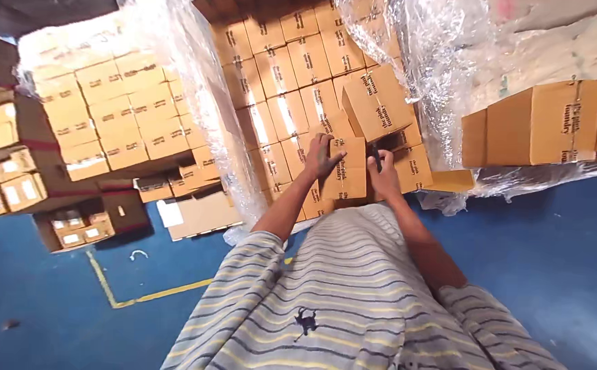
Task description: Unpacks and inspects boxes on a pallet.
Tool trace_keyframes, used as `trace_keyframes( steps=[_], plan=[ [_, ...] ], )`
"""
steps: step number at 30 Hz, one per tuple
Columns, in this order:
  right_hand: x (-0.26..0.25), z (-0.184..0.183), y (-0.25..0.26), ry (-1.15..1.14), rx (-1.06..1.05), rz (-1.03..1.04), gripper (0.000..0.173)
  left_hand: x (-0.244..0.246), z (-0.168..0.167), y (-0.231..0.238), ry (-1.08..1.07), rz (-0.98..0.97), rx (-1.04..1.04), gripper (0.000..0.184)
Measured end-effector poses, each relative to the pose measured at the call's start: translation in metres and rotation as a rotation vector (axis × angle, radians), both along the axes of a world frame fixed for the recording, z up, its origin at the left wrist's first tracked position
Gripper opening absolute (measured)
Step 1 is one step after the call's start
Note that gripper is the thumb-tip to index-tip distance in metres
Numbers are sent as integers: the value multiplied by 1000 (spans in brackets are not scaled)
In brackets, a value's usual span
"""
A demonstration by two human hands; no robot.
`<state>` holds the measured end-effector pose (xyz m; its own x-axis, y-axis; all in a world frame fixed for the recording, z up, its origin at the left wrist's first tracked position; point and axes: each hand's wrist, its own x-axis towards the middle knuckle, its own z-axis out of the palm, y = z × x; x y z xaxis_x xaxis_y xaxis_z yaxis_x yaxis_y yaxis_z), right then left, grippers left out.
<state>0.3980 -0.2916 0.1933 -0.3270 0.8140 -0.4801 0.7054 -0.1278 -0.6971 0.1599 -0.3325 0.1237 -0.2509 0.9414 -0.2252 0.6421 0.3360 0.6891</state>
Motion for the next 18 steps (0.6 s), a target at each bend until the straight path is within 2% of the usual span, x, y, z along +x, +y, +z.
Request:
trace_keyframes(
  steps=[2,4,6,9,12,18],
  plan=[
    [14,-3,11,18,-56,150,53,23,1,-21,-7,10,42,73],
    [8,-7,33,-7,60,347,42,42,-7,-35,24,41,182,56],
    [-11,-7,60,-143,191,569,36,56,-22,-45,84,88,381,39],
    [-36,-5,86,-304,264,815,36,62,-31,-51,69,123,496,34],
    [-48,-6,102,-317,290,1064,27,61,-31,-51,14,149,576,24],
    [-65,2,111,-291,362,1320,21,60,-35,-49,-28,182,622,24]
  ],
)
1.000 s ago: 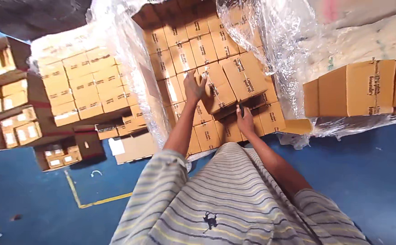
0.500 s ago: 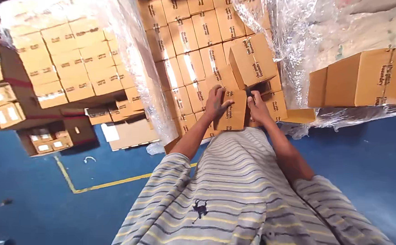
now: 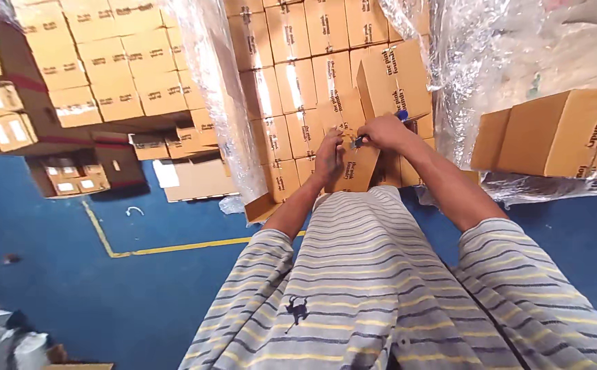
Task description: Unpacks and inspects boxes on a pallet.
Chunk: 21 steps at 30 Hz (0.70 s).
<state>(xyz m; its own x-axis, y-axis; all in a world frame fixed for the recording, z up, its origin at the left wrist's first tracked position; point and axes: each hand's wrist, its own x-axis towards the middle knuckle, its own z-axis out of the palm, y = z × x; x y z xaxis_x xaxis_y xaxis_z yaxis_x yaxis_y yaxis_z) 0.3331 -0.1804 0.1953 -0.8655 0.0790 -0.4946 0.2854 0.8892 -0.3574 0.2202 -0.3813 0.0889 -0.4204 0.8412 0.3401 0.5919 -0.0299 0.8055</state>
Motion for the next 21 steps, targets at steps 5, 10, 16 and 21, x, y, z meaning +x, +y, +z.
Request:
trace_keyframes(
  steps=[5,10,16,21],
  plan=[
    [-3,2,0,86,62,-45,23,-2,-7,1,3,-3,25,28],
    [-7,1,-4,61,61,35,22,-4,-8,0,7,-16,18,28],
    [41,21,22,-60,244,-57,20,-15,-4,5,12,-20,-54,33],
    [46,43,-28,7,60,-678,40,-26,10,17,185,-21,-203,24]
  ],
)
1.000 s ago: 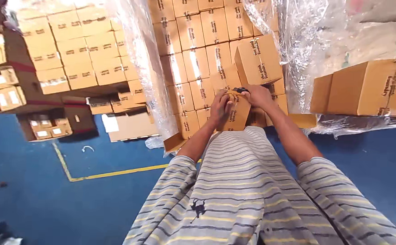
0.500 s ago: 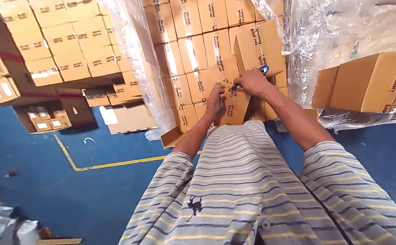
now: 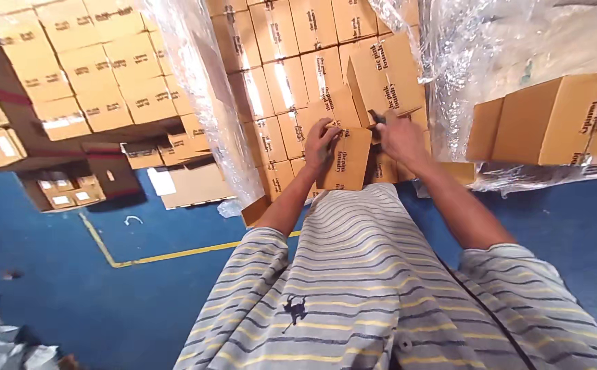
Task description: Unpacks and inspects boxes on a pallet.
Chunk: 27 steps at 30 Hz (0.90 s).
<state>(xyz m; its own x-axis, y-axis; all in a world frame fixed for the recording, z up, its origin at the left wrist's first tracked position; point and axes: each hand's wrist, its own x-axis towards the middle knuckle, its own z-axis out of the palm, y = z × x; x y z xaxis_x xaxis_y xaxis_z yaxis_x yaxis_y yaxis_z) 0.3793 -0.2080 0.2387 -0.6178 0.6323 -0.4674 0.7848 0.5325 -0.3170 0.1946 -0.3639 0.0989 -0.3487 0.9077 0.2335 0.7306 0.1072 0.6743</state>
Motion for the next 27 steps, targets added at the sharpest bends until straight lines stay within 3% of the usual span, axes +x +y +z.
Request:
trace_keyframes(
  steps=[3,6,9,16,21,25,27],
  plan=[
    [-8,-42,-37,159,-338,-254,43,-11,8,17,28,-11,-93,27],
    [-27,-60,-55,184,-362,-358,41,0,17,24,-43,6,-118,26],
    [-42,-54,-61,93,-311,-355,40,9,7,26,-81,100,-35,21],
    [-67,-40,-60,-16,-181,-292,38,-4,7,25,-152,35,-86,41],
    [-26,-40,-81,-130,-421,-36,33,-6,9,23,-146,55,-150,42],
    [-2,-54,-72,256,-534,-397,38,-3,32,36,-162,139,-408,65],
    [-13,-67,-64,482,-697,-609,39,-5,37,46,-240,107,-512,61]
  ],
)
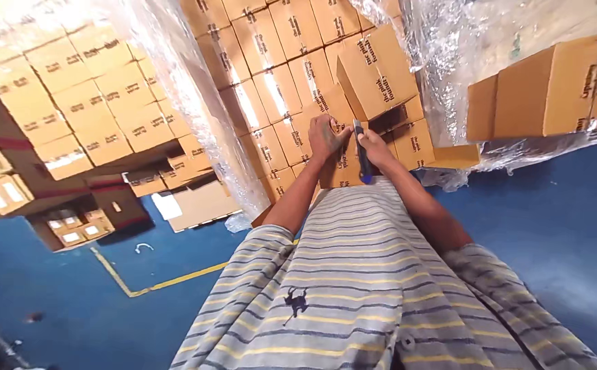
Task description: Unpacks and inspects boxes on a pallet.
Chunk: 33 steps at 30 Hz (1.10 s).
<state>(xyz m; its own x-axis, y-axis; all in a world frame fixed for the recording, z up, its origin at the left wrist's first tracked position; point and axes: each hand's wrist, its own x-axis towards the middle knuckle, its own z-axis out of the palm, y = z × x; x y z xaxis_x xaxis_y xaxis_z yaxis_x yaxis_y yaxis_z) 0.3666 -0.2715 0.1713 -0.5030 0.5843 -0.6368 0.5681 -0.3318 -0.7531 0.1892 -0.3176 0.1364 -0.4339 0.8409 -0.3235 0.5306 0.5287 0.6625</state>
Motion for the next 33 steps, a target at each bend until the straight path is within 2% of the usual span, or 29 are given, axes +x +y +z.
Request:
trace_keyframes(
  steps=[2,4,6,8,11,13,15,18,20,27,33],
  plan=[
    [-12,-12,12,53,-62,-109,40,-11,-4,4,-158,-54,62,45],
    [-25,-12,21,53,-81,-102,40,-29,-8,-6,-361,-82,174,36],
    [-39,-2,26,60,-114,-84,40,-40,-11,-21,-430,-22,261,30],
    [-57,4,31,97,-121,-70,39,-41,-10,-29,-295,149,201,30],
    [-65,11,24,98,8,-28,41,-37,-11,-29,-114,595,19,35],
    [-45,13,9,-19,191,-21,44,-39,-18,-28,-122,852,-22,42],
    [-14,8,-10,-160,274,-5,46,-38,-19,-26,-135,985,-45,44],
    [16,-24,-32,-259,237,-16,48,-37,-13,-20,-124,1019,-64,42],
    [19,-33,-39,-263,223,-15,47,-34,-11,-16,-108,1007,-70,43],
    [6,-11,-39,-433,280,11,46,-29,-7,-14,-93,972,-72,46],
    [7,-9,-32,-424,260,-12,46,-27,-3,-14,-106,955,-55,51]
  ],
)
